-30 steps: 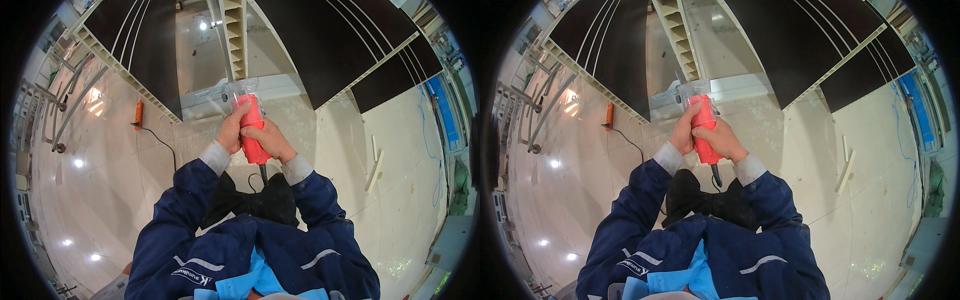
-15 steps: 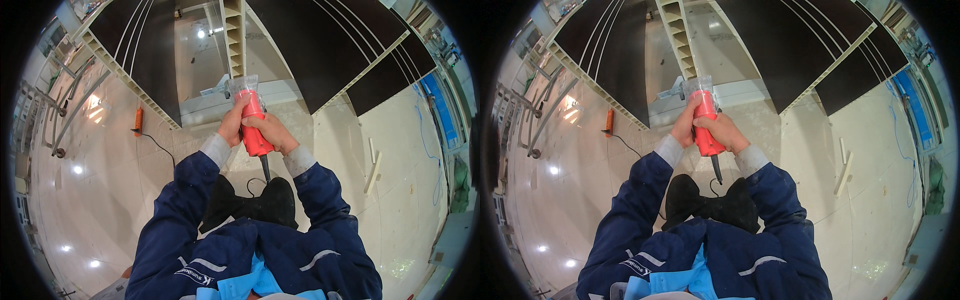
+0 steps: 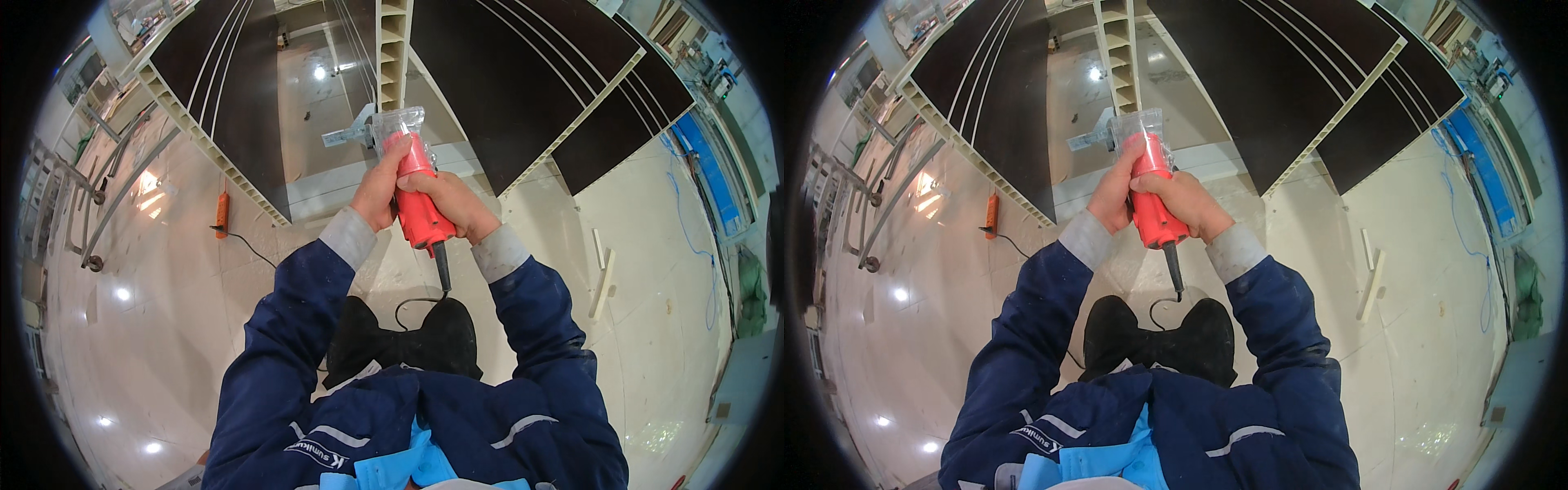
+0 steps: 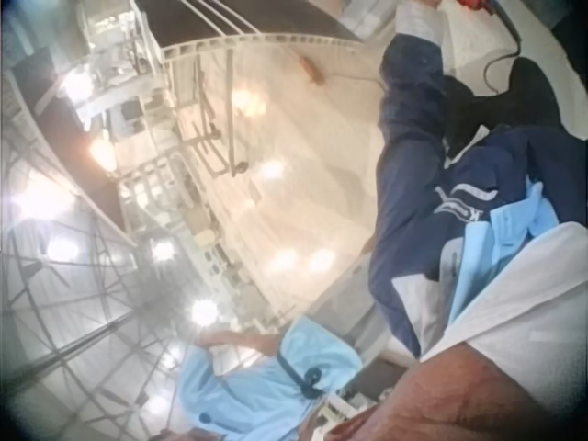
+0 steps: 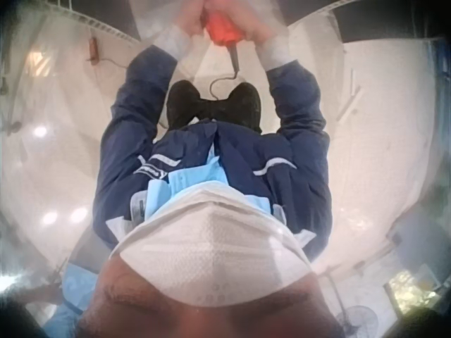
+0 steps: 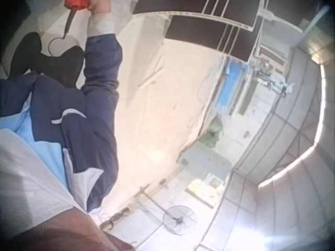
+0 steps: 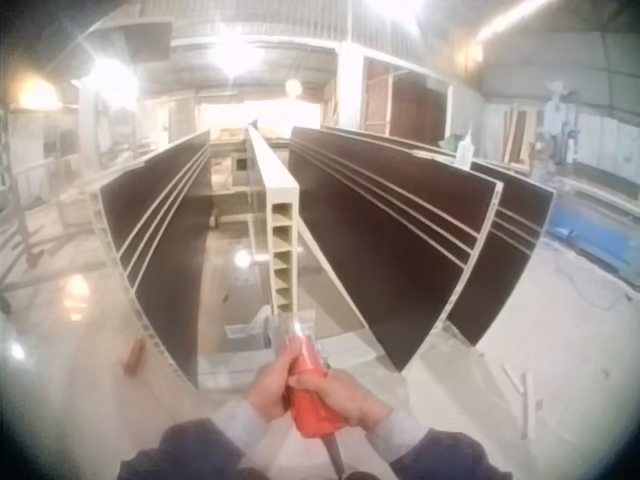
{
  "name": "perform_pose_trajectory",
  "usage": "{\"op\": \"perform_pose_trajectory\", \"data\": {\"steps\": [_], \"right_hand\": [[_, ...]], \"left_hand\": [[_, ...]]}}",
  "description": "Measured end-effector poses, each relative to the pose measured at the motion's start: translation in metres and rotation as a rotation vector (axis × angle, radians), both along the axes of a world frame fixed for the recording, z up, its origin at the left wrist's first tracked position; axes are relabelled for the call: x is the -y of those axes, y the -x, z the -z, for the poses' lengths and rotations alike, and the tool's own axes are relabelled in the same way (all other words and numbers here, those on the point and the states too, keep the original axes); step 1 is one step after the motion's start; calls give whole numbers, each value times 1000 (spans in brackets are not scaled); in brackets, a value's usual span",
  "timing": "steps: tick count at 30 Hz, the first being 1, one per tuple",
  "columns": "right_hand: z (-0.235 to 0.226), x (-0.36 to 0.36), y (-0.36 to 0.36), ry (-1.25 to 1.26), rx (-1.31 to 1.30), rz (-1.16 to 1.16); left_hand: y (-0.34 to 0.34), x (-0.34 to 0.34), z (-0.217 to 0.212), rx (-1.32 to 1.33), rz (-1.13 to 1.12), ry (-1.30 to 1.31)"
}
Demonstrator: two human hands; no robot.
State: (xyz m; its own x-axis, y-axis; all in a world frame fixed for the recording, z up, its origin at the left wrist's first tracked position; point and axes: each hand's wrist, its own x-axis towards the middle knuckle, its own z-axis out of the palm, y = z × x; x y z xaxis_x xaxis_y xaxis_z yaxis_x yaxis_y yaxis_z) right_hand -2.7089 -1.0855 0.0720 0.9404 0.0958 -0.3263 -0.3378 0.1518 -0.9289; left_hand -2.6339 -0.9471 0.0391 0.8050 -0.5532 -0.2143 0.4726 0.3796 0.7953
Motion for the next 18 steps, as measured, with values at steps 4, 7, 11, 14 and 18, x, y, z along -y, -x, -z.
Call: {"op": "perform_pose_trajectory", "data": {"steps": [4,7,11,14,18], "right_hand": [[-16,5,-1,-13,19,-16],[-32,10,-2,-39,10,-47],[-56,6,1,-52,44,-31],[-76,5,4,-50,65,-26],[-100,7,1,-79,83,-34]], "left_hand": [[3,5,-23,26,-4,-7],[4,7,-40,43,-8,-13],[3,6,-61,66,0,-10],[-1,4,-79,56,15,-29],[-5,4,-102,102,36,-12]]}}
